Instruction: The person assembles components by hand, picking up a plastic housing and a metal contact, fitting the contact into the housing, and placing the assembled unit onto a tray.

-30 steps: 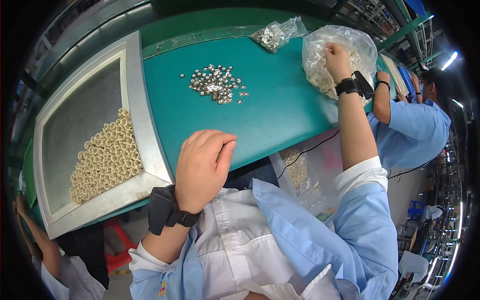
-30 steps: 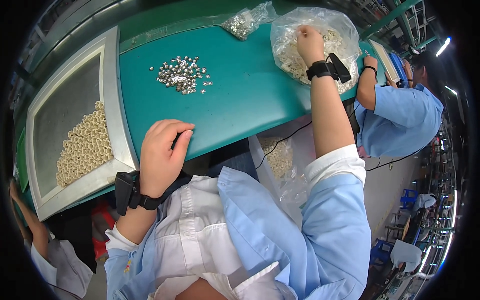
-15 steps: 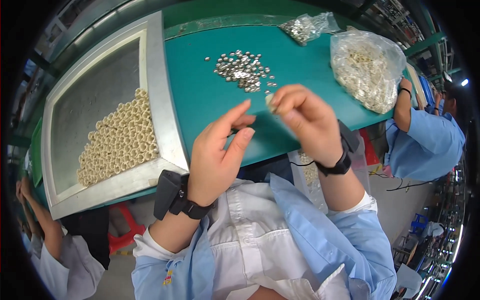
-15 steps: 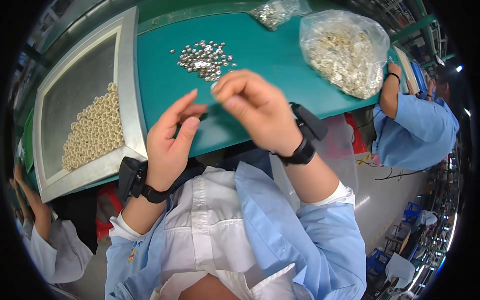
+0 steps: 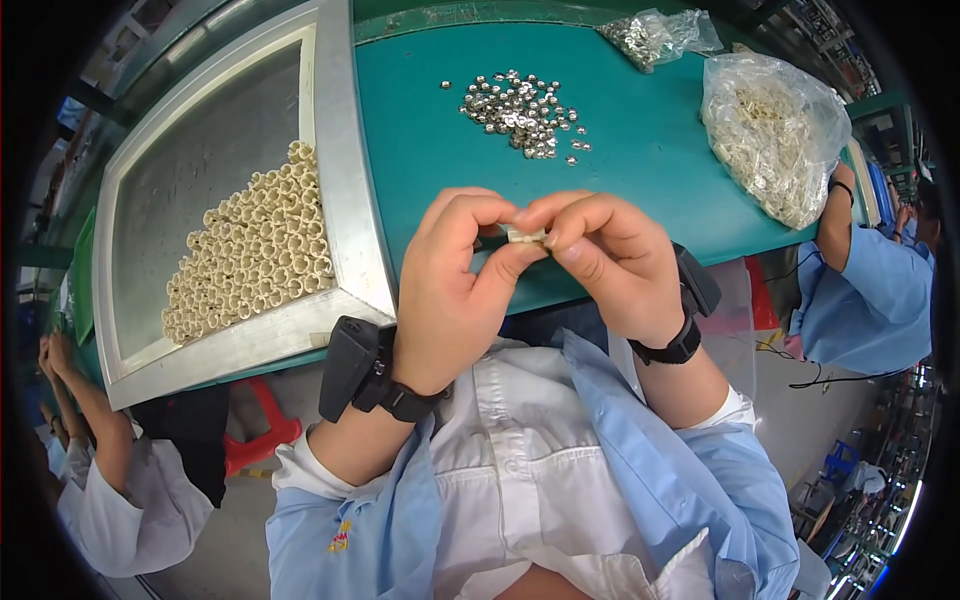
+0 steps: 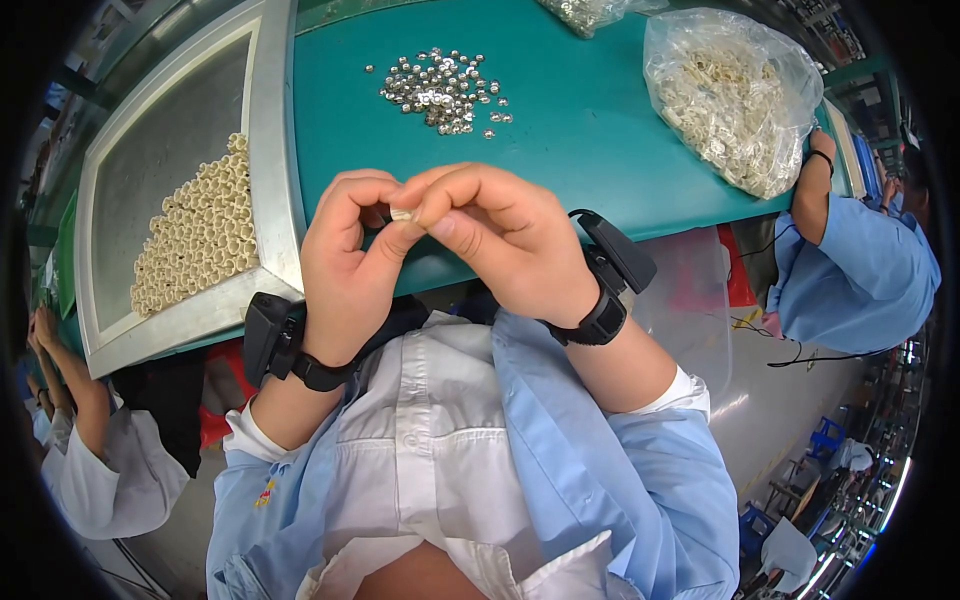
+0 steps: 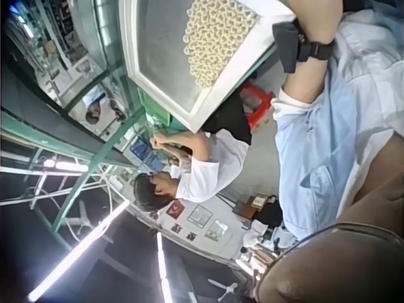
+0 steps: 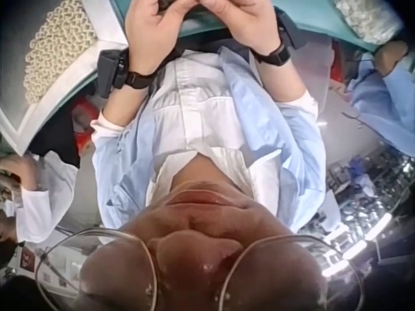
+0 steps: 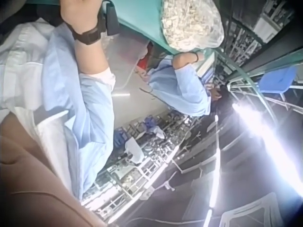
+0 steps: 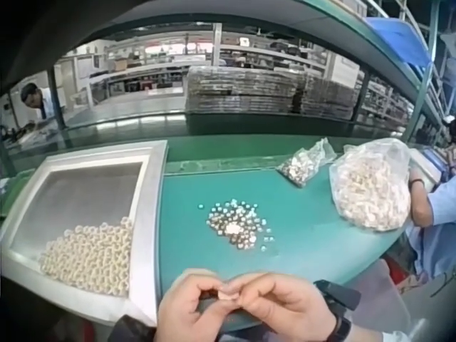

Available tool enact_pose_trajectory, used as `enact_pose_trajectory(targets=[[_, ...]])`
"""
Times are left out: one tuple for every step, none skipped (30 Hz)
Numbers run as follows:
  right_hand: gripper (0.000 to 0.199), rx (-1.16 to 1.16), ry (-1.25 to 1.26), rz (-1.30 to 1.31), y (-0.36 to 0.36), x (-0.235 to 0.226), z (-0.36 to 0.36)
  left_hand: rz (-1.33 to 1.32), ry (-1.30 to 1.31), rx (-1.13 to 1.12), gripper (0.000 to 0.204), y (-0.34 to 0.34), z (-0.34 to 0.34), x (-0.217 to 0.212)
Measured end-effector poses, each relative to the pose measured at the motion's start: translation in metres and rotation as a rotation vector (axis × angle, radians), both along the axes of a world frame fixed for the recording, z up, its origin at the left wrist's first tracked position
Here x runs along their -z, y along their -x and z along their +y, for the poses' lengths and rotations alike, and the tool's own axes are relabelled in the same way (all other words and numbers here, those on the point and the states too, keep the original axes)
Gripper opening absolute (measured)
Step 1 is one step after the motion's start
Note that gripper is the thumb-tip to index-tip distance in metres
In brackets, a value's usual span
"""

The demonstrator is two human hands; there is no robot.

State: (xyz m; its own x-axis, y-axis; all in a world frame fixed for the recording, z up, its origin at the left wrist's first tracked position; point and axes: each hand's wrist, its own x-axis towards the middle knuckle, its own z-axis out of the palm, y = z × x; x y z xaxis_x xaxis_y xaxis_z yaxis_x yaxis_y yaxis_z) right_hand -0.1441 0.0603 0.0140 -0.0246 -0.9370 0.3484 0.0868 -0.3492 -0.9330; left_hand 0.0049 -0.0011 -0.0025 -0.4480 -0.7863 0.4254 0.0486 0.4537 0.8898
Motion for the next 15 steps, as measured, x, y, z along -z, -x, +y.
enact_pose_trajectory(targets=[[0.004, 0.059, 0.028, 0.024, 0.001, 0.001, -0.001, -0.006, -0.002, 0.001, 0.018, 0.0, 0.0, 0.001], [0.005, 0.117, 0.055, 0.047, 0.002, 0.002, -0.002, 0.027, -0.063, 0.017, 0.017, 0.001, 0.001, 0.003], [0.005, 0.119, 0.052, 0.041, 0.005, 0.002, -0.003, 0.059, -0.123, 0.034, 0.016, 0.003, 0.001, 0.004], [0.006, 0.13, -0.051, -0.019, 0.011, 0.001, -0.003, 0.091, -0.185, 0.051, 0.016, 0.003, 0.002, 0.005], [0.008, 0.14, -0.155, -0.078, 0.016, 0.001, -0.003, 0.084, -0.189, 0.054, 0.016, 0.003, 0.002, 0.006], [0.009, 0.15, -0.259, -0.138, 0.019, 0.0, -0.003, 0.059, -0.182, 0.054, 0.016, 0.002, 0.001, 0.006], [0.009, 0.153, -0.263, -0.144, 0.019, -0.001, -0.003, 0.035, -0.175, 0.055, 0.016, 0.001, 0.0, 0.006], [0.01, 0.134, -0.296, -0.18, 0.018, -0.002, -0.004, 0.01, -0.168, 0.057, 0.017, 0.001, 0.0, 0.006], [0.011, 0.112, -0.33, -0.215, 0.018, -0.004, -0.005, 0.005, -0.171, 0.057, 0.017, 0.001, 0.0, 0.005], [0.012, 0.089, -0.362, -0.25, 0.017, -0.005, -0.006, -0.008, -0.155, 0.053, 0.018, 0.001, 0.0, 0.005], [0.012, 0.089, -0.366, -0.255, 0.018, -0.005, -0.005, -0.02, -0.138, 0.049, 0.02, 0.001, 0.0, 0.004], [0.013, 0.071, -0.375, -0.226, 0.019, -0.004, -0.004, -0.033, -0.122, 0.045, 0.022, 0.001, 0.0, 0.004], [0.013, 0.053, -0.384, -0.196, 0.019, -0.004, -0.003, -0.038, -0.125, 0.044, 0.022, 0.001, 0.0, 0.004], [0.014, 0.036, -0.392, -0.167, 0.019, -0.004, -0.002, -0.045, -0.122, 0.05, 0.022, 0.001, 0.0, 0.005], [0.014, 0.035, -0.393, -0.173, 0.018, -0.004, -0.002, -0.052, -0.119, 0.057, 0.022, 0.001, -0.001, 0.005]])
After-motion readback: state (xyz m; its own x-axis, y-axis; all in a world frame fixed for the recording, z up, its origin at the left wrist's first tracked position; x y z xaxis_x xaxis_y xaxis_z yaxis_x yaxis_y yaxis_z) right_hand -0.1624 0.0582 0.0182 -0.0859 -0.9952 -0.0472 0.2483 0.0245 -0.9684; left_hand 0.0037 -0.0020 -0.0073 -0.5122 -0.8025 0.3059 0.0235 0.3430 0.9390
